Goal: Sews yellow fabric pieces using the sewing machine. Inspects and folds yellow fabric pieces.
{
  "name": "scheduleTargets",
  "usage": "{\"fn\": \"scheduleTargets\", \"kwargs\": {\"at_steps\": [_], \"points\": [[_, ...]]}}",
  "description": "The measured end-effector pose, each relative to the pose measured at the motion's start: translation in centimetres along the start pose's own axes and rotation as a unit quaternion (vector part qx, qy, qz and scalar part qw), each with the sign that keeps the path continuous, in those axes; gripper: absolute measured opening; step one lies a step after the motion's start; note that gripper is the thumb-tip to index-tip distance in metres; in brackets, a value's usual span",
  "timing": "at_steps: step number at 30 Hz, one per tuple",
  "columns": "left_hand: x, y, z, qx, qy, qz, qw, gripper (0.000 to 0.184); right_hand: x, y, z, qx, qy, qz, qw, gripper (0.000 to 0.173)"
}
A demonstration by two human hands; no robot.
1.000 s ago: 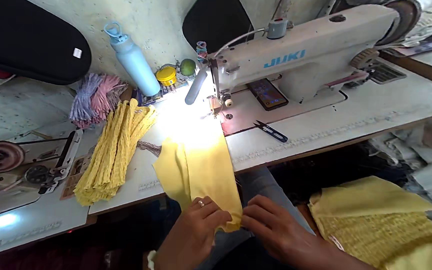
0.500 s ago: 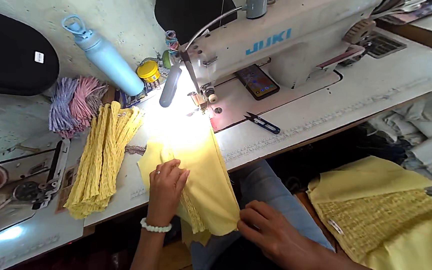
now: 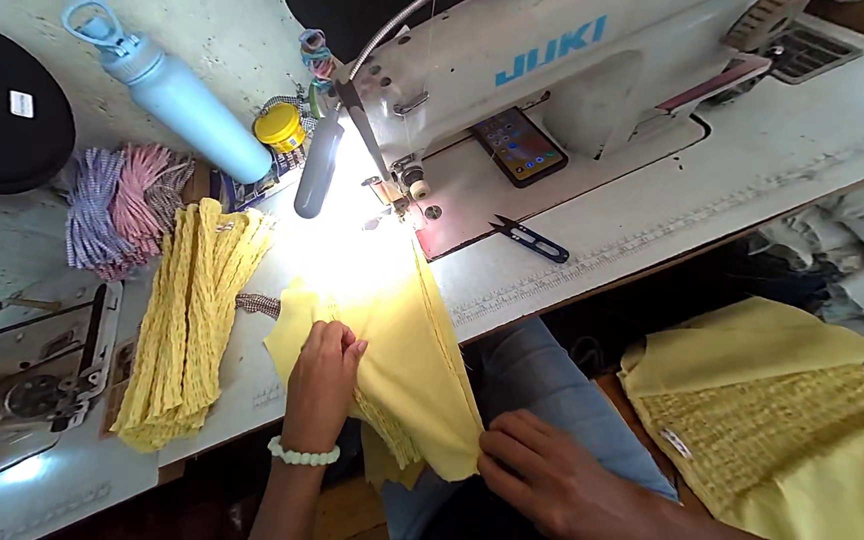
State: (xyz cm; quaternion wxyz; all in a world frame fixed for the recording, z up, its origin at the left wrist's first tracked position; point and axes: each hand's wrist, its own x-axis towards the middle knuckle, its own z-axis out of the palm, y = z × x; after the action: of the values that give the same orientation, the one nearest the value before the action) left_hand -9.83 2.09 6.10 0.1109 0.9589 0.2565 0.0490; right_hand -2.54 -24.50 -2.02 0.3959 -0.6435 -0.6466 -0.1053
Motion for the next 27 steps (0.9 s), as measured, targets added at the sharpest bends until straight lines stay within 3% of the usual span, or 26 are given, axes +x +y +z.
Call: {"fn": "scheduleTargets", "kwargs": {"at_steps": [4,6,8,12,19,27], "points": [[4.7,2.6,-0.9,0.056,0.004,0.262,0.964,0.023,-0.2,0.4,0.9,0.015,-0.020,0.000,1.000,0.019],[8.3,3.6,-0.6,0.027,-0.048,0.408,0.911,0.018,0.1,0.4,0.9,0.018,-0.021,-0.002,1.000,0.018],[11.4,4.8,-0.6,0.049,-0.144,0.490,0.858,0.013,0.2,0.5,0.7,0.013,-0.022,-0.003,1.000,0.018],[14.4,7.9,-2.1,0.207,-0.291,0.496,0.792,0.015,0.5,0.4,0.0,0.010,-0.041,0.007,0.999,0.018],[15.8,10.7,-2.0,0.381,-0.324,0.474,0.725,0.027,1.4,0.3,-1.3,0.060,-0.098,0.039,0.993,0.016],[15.7,12.0,-3.2,0.361,-0.399,0.384,0.750,0.026,2.0,0.4,-1.5,0.084,-0.117,0.031,0.989,0.015]]}}
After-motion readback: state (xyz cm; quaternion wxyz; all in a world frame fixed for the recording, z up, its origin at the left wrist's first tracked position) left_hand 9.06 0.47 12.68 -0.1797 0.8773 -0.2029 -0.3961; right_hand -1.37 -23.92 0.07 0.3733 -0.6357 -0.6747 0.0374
